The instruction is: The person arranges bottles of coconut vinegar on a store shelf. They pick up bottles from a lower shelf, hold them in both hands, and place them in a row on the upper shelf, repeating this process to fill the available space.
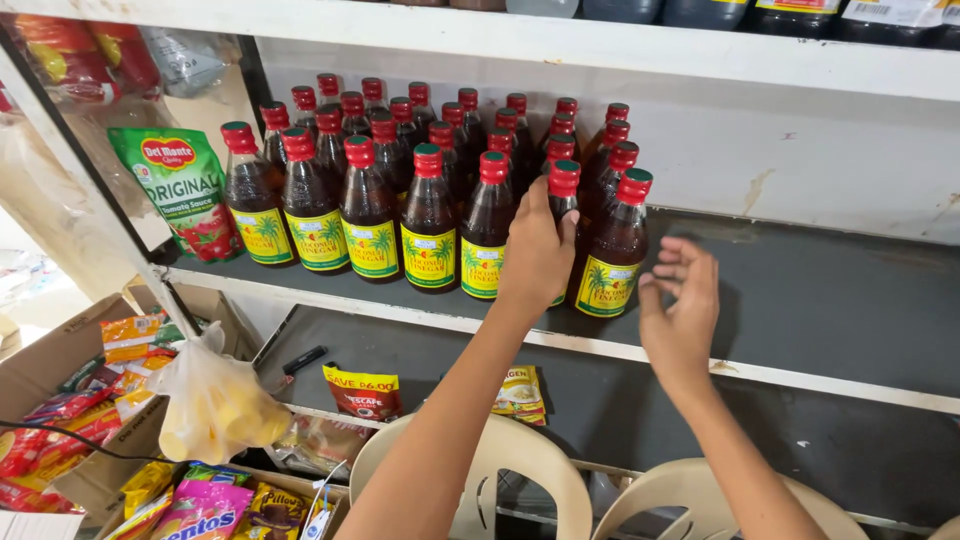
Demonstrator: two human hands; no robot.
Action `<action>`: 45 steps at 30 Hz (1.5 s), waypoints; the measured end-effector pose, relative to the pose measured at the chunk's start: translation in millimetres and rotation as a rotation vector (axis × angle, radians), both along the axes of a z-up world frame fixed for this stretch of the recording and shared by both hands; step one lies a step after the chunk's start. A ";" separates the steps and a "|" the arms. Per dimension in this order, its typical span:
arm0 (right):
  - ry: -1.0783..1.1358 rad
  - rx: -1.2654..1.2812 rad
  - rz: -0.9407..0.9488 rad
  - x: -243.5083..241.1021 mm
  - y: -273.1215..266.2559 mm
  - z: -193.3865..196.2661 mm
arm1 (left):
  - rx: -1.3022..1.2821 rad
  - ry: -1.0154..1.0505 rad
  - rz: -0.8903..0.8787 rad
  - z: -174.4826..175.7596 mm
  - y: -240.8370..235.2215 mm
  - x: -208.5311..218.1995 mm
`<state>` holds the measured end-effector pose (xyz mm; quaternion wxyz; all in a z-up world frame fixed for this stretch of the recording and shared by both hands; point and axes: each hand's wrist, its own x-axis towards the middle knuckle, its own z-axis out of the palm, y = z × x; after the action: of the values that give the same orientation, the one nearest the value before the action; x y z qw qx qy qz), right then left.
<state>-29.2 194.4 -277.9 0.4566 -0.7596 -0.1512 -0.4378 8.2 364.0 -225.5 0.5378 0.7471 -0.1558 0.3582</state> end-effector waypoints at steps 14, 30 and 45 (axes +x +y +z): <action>-0.015 -0.100 -0.078 46.4 14.9 39.9 | 0.085 -0.118 -0.029 3.8 13.8 -44.4; 0.270 -0.135 0.031 22.4 2.6 63.1 | 0.086 -0.081 -0.096 18.2 20.0 -73.5; 0.252 0.146 0.318 -71.6 -15.8 51.2 | -0.218 0.008 -0.113 -0.8 35.3 -101.5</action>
<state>-100.8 178.6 -226.7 0.5889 -0.7400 -0.1788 -0.2714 -93.3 399.3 -226.3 0.6358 0.6757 -0.1559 0.3390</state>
